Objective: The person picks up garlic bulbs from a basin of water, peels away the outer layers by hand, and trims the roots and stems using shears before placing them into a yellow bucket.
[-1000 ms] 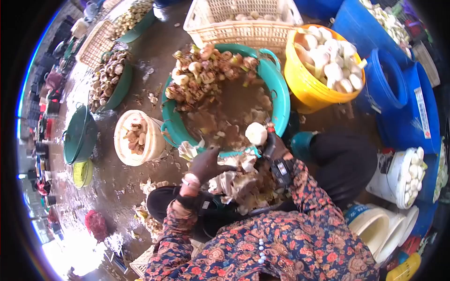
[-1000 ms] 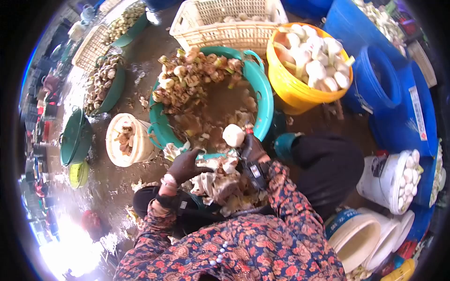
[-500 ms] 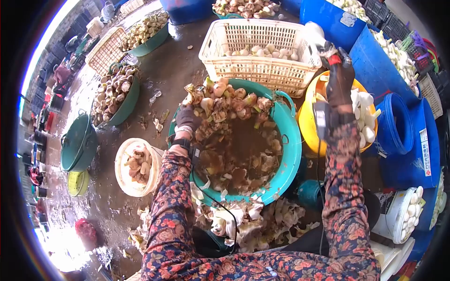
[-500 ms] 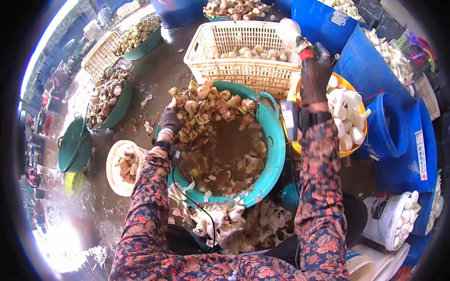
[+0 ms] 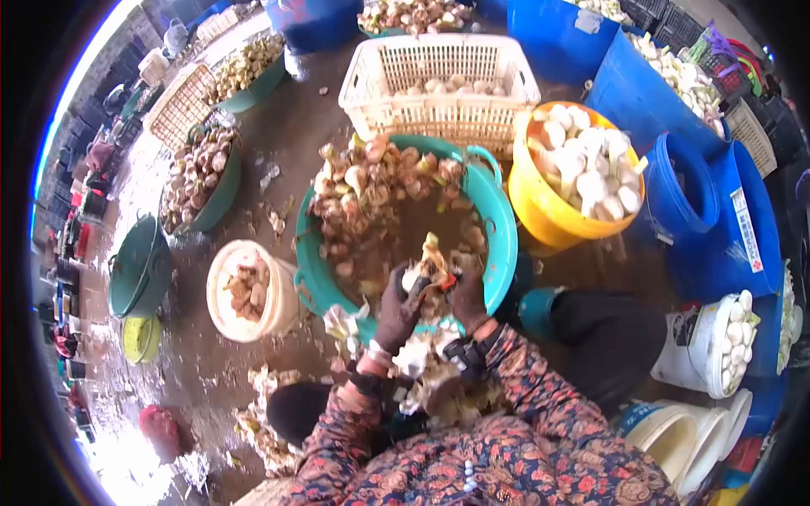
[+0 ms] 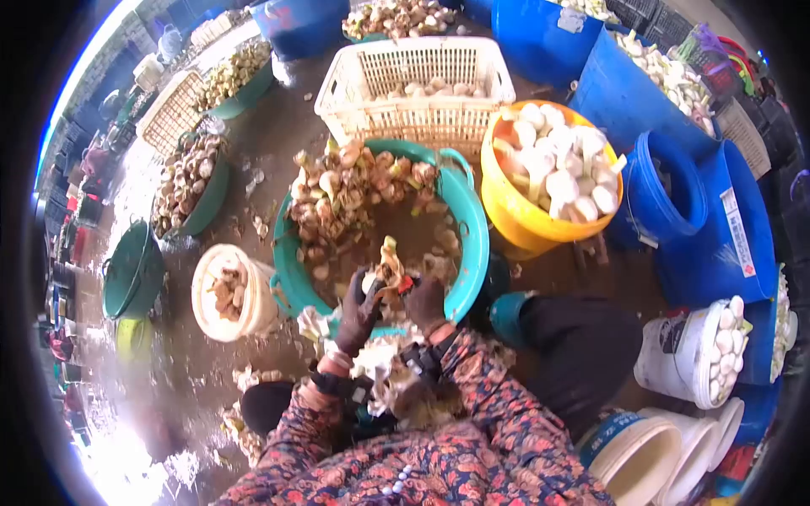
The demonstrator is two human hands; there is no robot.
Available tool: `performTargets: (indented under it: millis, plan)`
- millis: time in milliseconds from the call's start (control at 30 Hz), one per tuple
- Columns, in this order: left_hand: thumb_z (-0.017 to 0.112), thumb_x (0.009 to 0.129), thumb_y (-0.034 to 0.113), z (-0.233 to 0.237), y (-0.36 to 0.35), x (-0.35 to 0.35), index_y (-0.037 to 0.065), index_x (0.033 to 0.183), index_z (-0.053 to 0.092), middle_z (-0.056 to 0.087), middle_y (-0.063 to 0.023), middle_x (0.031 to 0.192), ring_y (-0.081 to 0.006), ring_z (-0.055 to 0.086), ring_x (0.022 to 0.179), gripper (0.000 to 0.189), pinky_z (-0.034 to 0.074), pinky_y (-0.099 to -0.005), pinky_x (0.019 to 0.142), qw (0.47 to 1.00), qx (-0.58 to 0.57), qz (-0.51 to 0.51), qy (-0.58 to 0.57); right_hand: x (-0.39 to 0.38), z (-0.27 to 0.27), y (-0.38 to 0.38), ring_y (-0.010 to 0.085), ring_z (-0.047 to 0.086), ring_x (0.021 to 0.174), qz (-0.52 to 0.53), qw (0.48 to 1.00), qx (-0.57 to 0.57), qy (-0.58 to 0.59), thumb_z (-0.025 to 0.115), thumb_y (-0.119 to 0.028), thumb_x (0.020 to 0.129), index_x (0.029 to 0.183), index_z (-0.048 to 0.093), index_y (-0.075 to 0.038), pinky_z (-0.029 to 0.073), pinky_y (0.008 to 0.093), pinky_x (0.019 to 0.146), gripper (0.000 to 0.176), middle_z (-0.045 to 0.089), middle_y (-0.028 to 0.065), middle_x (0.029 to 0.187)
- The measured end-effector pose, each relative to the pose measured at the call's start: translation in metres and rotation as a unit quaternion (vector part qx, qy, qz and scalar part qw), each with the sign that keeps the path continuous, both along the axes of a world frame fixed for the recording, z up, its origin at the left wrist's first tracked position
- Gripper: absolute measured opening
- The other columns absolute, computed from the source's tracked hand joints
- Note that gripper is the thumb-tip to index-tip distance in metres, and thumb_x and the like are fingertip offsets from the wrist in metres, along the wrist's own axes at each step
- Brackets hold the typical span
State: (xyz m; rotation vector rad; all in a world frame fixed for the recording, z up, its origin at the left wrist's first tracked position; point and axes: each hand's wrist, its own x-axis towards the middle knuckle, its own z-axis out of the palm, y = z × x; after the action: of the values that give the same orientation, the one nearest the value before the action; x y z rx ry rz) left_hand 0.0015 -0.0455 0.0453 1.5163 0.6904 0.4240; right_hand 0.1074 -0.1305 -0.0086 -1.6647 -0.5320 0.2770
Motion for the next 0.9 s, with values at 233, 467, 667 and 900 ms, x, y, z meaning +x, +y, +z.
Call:
performTargets:
  millis: [233,467,667,900]
  plan:
    - [0.078,0.062,0.03,0.032,-0.019,-0.033,0.002,0.107,0.054,0.056,-0.0146,0.092,-0.0338,0.057,0.085,0.058,0.046,-0.0367,0.072,0.929,0.356,-0.098,0.034,-0.024,0.072,-0.048,0.0356,0.061,0.075,0.148,0.981,-0.127,-0.005,0.063,-0.016,0.074,0.083,0.064,-0.001,0.046,0.0382,0.059,0.018,0.061,0.0208,0.074]
    - [0.053,0.087,0.038,0.002,-0.018,-0.057,0.002,0.107,0.054,0.057,-0.0023,0.073,-0.0086,0.056,0.064,0.041,0.044,-0.0213,0.058,0.963,-0.229,-0.143,-0.006,-0.034,0.016,-0.065,0.0181,0.057,0.059,0.154,0.926,0.057,0.341,0.054,-0.012,0.079,0.085,0.061,0.001,0.044,0.0321,0.049,0.016,0.06,0.0093,0.068]
    - [0.06,0.085,0.031,0.006,-0.067,-0.048,-0.003,0.116,0.049,0.054,-0.0082,0.111,-0.0166,0.055,0.094,0.046,0.046,-0.0275,0.079,0.975,-0.204,-0.065,-0.054,-0.032,0.037,-0.083,0.0183,0.06,0.072,0.196,0.875,0.021,0.443,0.044,-0.026,0.09,0.098,0.057,-0.005,0.051,0.0338,0.062,0.027,0.061,0.0086,0.085]
    - [0.078,0.066,0.022,0.023,-0.043,-0.046,0.0,0.125,0.042,0.054,-0.0154,0.114,-0.0246,0.058,0.097,0.073,0.046,-0.0335,0.084,0.942,0.332,-0.035,0.031,-0.03,0.04,-0.078,0.0361,0.059,0.085,0.166,0.935,-0.312,0.018,0.058,-0.031,0.078,0.113,0.051,-0.004,0.046,0.0398,0.073,0.045,0.063,0.0172,0.087]
